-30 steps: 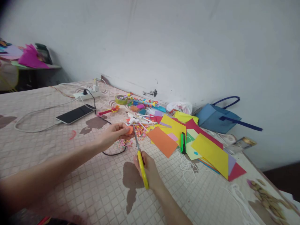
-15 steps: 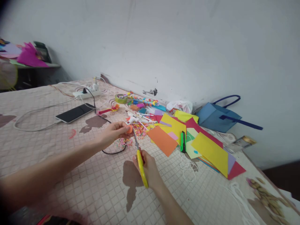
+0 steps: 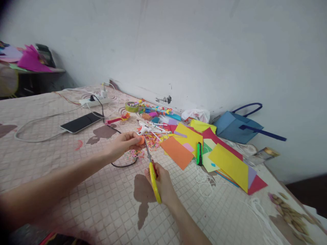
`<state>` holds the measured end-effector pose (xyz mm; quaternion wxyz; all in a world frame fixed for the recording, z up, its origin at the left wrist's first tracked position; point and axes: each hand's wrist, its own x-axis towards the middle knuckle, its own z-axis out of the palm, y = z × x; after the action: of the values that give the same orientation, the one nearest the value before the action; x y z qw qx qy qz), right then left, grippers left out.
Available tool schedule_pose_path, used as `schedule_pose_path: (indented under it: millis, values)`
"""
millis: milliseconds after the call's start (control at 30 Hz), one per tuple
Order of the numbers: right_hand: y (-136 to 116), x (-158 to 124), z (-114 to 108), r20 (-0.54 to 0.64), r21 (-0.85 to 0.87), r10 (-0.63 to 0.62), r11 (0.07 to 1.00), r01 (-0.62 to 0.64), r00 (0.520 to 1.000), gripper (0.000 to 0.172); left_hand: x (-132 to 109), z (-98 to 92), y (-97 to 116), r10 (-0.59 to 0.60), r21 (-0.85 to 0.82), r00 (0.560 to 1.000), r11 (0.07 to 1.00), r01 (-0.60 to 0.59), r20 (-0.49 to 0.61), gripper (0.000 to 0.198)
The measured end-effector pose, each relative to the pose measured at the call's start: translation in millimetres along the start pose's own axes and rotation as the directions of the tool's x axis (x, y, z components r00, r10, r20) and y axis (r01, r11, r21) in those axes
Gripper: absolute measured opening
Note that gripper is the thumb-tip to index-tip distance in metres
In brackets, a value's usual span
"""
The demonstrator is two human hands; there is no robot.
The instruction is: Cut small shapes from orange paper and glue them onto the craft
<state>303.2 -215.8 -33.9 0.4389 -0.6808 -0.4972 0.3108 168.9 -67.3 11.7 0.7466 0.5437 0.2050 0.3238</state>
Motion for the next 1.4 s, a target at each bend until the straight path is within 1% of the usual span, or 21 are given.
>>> schedule_pose_path:
  millis: [100, 300, 500, 700, 967, 1133, 1400]
  values:
    - [-1.6, 0.0, -0.6, -0.002, 0.015, 0.006, 1.000, -0.006, 1.000, 0.037, 0.1, -0.4, 0.1, -0.004, 0.006, 1.000, 1.000, 0.004, -0.001, 0.026]
    - [-1.7, -0.8, 0.1, -0.013, -0.019, -0.003, 1.000, 0.003, 1.000, 0.035, 0.4, -0.6, 0.0, -0.002, 0.018, 1.000, 1.000, 0.002, -0.005, 0.026]
    - [-2.9, -1.1, -0.2, -0.002, 0.000, 0.020, 1.000, -0.020, 1.000, 0.031, 0.5, -0.8, -0.4, -0.001, 0.013, 1.000, 1.000, 0.001, -0.002, 0.026]
    - [-5.3, -1.4, 0.2, -0.035, 0.026, 0.001, 1.000, 0.000, 0.999, 0.033, 1.0, -2.2, -1.6, 0.004, 0.009, 1.000, 1.000, -0.004, 0.008, 0.026]
    - [-5.8, -1.6, 0.4, -0.007, -0.085, 0.004, 0.996, -0.004, 1.000, 0.028, 1.7, -1.7, -1.4, 0.012, 0.003, 1.000, 1.000, -0.012, -0.022, 0.027]
    - [-5.5, -1.6, 0.5, -0.029, -0.109, -0.007, 0.994, 0.004, 1.000, 0.031, 1.3, -1.2, -0.7, 0.018, -0.019, 0.999, 1.000, -0.019, -0.037, 0.027]
    - [-7.9, -3.2, 1.3, -0.018, -0.146, -0.004, 0.989, 0.001, 1.000, 0.029, 0.8, -0.1, 2.1, 0.014, -0.042, 0.999, 0.999, -0.016, -0.053, 0.027]
